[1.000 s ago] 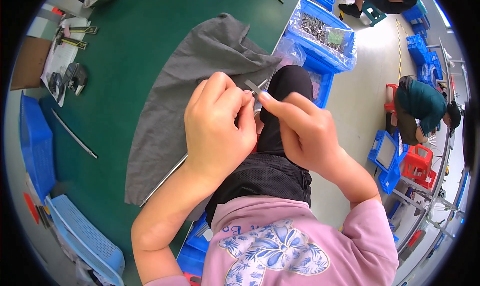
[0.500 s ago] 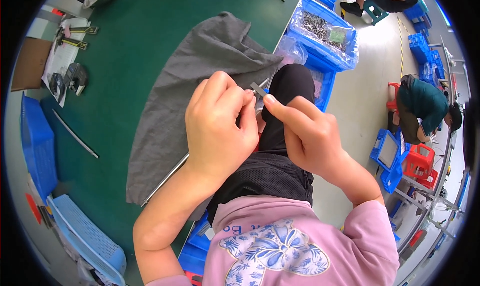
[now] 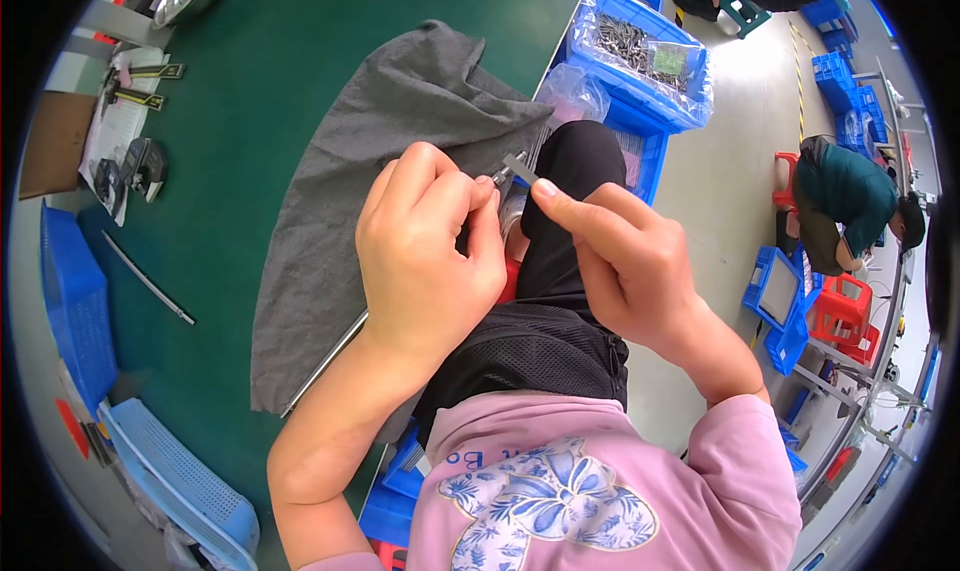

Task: Using a digital micrometer to measure the diameter of a metal rod.

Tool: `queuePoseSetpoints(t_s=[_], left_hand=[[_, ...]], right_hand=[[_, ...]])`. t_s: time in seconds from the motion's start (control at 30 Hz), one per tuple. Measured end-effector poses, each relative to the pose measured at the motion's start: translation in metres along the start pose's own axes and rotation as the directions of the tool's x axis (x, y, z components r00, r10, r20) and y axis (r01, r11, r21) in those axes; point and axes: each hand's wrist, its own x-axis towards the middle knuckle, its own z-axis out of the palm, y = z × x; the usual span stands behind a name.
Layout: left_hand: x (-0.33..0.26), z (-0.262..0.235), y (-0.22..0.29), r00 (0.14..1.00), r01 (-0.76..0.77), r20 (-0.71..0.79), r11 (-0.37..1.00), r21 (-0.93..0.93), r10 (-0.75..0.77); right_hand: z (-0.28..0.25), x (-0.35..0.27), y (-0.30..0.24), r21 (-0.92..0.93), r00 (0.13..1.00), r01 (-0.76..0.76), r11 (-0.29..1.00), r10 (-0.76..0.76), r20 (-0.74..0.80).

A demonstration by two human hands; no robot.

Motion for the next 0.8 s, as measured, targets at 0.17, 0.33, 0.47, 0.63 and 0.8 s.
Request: queuePoseSetpoints(t_s=[0.17,0.33,0.47,0.63,0.8], left_hand=[[0.0,0.0,0.0,1.0,0.001,0.001,1.0,-0.005,-0.001],[0.001,-0.001,0.0,1.0,-0.018,0.007,1.0,0.013,0.018],[0.0,0.0,0.001,1.0,0.008,0.0,1.0,-0.01,-0.008],[0.0,-0.001,0.0,1.0,-0.005,0.006,1.0,0.006,0.005],[0.002,-0.001,0.001,1.0,-0.009,0.009,1.0,0.006,0.009]], right_hand=[[0.002,0.002,-0.006,-0.063,0.999,-0.007,0.998,0.011,0.05],[0.009,0.016,-0.007,-0.221,0.996,0.07,0.973,-0.058,0.062],[0.007,0.001,-0.009,-0.199,0.999,0.032,0.979,-0.025,0.039],[0.013,0.008,-0.011,-0.24,0.999,0.048,0.97,-0.044,0.023],[0.017,-0.001,-0.008,-0.242,0.998,0.045,0.969,-0.053,-0.029]])
